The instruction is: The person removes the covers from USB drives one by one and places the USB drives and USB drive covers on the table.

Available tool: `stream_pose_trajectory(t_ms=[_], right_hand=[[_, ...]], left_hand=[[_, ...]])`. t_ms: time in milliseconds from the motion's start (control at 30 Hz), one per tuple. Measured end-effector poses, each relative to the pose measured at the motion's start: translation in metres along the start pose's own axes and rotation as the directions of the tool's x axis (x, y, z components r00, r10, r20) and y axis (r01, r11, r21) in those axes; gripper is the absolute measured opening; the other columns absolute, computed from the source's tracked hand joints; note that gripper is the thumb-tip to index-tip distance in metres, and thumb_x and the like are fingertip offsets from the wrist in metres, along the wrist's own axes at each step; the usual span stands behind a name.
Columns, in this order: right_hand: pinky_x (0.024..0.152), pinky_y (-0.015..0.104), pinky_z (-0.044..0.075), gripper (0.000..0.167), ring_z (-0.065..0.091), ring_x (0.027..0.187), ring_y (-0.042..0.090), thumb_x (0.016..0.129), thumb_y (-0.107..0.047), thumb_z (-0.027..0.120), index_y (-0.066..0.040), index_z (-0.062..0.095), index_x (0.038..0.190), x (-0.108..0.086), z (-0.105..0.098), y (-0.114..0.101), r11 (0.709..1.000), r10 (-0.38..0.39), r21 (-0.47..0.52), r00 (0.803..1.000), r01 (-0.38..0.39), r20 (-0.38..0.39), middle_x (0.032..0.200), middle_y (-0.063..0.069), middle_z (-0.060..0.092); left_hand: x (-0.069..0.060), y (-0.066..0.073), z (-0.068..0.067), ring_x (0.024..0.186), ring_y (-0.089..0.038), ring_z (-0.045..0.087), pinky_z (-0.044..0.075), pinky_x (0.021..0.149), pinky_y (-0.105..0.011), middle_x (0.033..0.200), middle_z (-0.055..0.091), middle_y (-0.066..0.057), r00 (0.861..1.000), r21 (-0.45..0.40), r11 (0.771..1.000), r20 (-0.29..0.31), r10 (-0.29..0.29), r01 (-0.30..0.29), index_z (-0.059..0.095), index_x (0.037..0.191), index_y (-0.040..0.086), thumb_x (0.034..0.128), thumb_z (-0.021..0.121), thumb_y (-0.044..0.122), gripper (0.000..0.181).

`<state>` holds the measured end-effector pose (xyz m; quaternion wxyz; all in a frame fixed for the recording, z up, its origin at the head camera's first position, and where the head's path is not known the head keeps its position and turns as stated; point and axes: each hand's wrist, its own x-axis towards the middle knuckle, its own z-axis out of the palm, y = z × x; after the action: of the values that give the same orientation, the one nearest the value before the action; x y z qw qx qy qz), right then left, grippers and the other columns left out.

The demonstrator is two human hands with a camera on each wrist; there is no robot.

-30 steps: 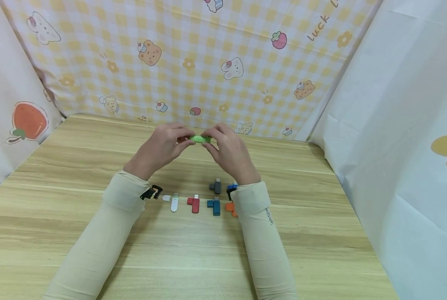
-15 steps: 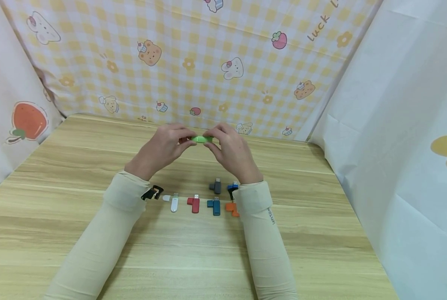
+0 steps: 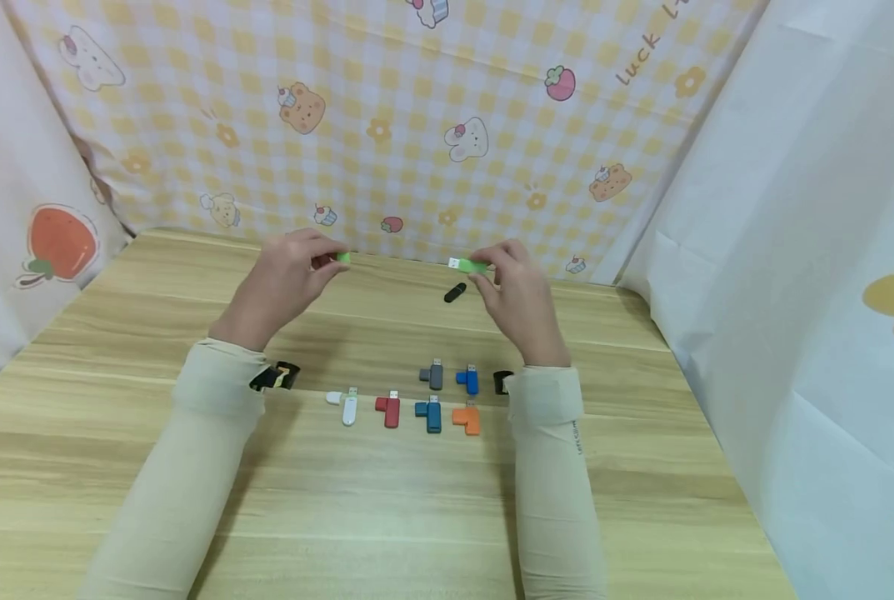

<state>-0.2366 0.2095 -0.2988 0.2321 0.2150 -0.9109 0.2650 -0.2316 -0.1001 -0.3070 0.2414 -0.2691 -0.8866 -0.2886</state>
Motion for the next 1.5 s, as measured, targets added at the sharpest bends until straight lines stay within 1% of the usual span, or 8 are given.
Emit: stream_pose_trajectory(t_ms=[133, 233, 433, 600, 733, 1033, 1367, 1500], right_hand=[[0.072, 0.036, 0.041, 0.021, 0.056, 0.085, 0.030, 0.100, -0.008, 0.078, -0.002, 0.078, 0.120, 0.000, -0.005, 0.005, 1.000, -0.015, -0.001, 0.999, 0.015, -0.030, 0.116, 0.017, 0.069], [0.072, 0.036, 0.042, 0.020, 0.058, 0.086, 0.030, 0.100, -0.009, 0.078, -0.002, 0.078, 0.119, 0.000, -0.004, 0.002, 1.000, -0.012, 0.002, 1.000, 0.012, -0.016, 0.113, 0.016, 0.070], [0.070, 0.036, 0.047, 0.022, 0.059, 0.084, 0.028, 0.100, -0.009, 0.075, 0.001, 0.074, 0.120, 0.002, 0.003, -0.002, 1.000, 0.020, 0.016, 0.996, -0.022, 0.090, 0.104, 0.015, 0.069], [0.072, 0.037, 0.048, 0.022, 0.057, 0.084, 0.028, 0.102, -0.011, 0.072, 0.000, 0.069, 0.121, 0.003, 0.008, -0.007, 0.997, 0.064, 0.018, 0.976, -0.070, 0.209, 0.100, 0.012, 0.064], [0.070, 0.037, 0.047, 0.019, 0.053, 0.083, 0.027, 0.104, -0.014, 0.070, -0.004, 0.063, 0.118, 0.004, 0.016, -0.012, 0.994, 0.091, 0.026, 0.950, -0.104, 0.299, 0.097, 0.010, 0.061], [0.066, 0.030, 0.050, 0.010, 0.055, 0.072, 0.020, 0.104, -0.008, 0.060, -0.005, 0.060, 0.113, 0.003, 0.039, -0.026, 0.996, 0.075, 0.000, 0.882, -0.084, 0.466, 0.089, 0.008, 0.065], [0.060, 0.025, 0.048, 0.009, 0.055, 0.064, 0.016, 0.104, -0.015, 0.065, -0.007, 0.060, 0.105, -0.001, 0.065, -0.036, 0.997, 0.067, -0.019, 0.791, -0.070, 0.609, 0.079, 0.005, 0.063], [0.060, 0.025, 0.048, 0.010, 0.056, 0.063, 0.015, 0.104, -0.016, 0.063, -0.007, 0.060, 0.104, -0.003, 0.078, -0.040, 0.996, 0.091, -0.074, 0.741, -0.055, 0.665, 0.078, 0.004, 0.064]], left_hand=[[0.001, 0.002, 0.001, 0.090, -0.030, 0.073, 0.066, 0.081, -0.039, 0.105, 0.077, -0.021, 1.000, -0.022, 1.000, 0.005, 0.008, -0.008, 0.078, 0.115, -0.007, 0.0976, 0.078, 0.003, 0.020], [0.002, 0.006, 0.005, 0.092, -0.030, 0.074, 0.066, 0.082, -0.038, 0.108, 0.077, -0.021, 1.000, -0.038, 0.999, 0.029, 0.001, 0.000, 0.078, 0.115, -0.007, 0.0975, 0.079, 0.002, 0.020], [0.003, 0.010, 0.008, 0.092, -0.031, 0.075, 0.067, 0.083, -0.040, 0.111, 0.078, -0.022, 0.999, -0.041, 0.999, 0.050, 0.000, 0.002, 0.078, 0.115, -0.007, 0.0976, 0.079, 0.003, 0.020], [0.003, 0.010, 0.010, 0.094, -0.030, 0.075, 0.066, 0.084, -0.039, 0.113, 0.078, -0.021, 0.999, -0.045, 0.999, 0.052, -0.005, 0.007, 0.078, 0.115, -0.006, 0.0970, 0.079, 0.003, 0.020], [0.003, 0.011, 0.011, 0.094, -0.029, 0.076, 0.066, 0.085, -0.039, 0.113, 0.078, -0.020, 0.998, -0.038, 0.999, 0.057, -0.001, 0.003, 0.078, 0.115, -0.005, 0.0977, 0.079, 0.004, 0.019], [0.003, 0.012, 0.014, 0.093, -0.029, 0.075, 0.066, 0.084, -0.039, 0.111, 0.078, -0.019, 0.998, -0.031, 0.999, 0.063, 0.013, -0.011, 0.078, 0.113, -0.005, 0.0975, 0.080, 0.005, 0.019], [0.003, 0.012, 0.018, 0.094, -0.029, 0.076, 0.066, 0.085, -0.039, 0.113, 0.078, -0.018, 0.997, -0.043, 0.999, 0.075, 0.025, -0.021, 0.078, 0.112, -0.004, 0.0975, 0.079, 0.003, 0.016], [0.003, 0.013, 0.018, 0.095, -0.029, 0.075, 0.066, 0.085, -0.039, 0.114, 0.078, -0.018, 0.996, -0.052, 0.999, 0.087, 0.011, -0.006, 0.078, 0.112, -0.003, 0.0988, 0.078, 0.005, 0.015]])
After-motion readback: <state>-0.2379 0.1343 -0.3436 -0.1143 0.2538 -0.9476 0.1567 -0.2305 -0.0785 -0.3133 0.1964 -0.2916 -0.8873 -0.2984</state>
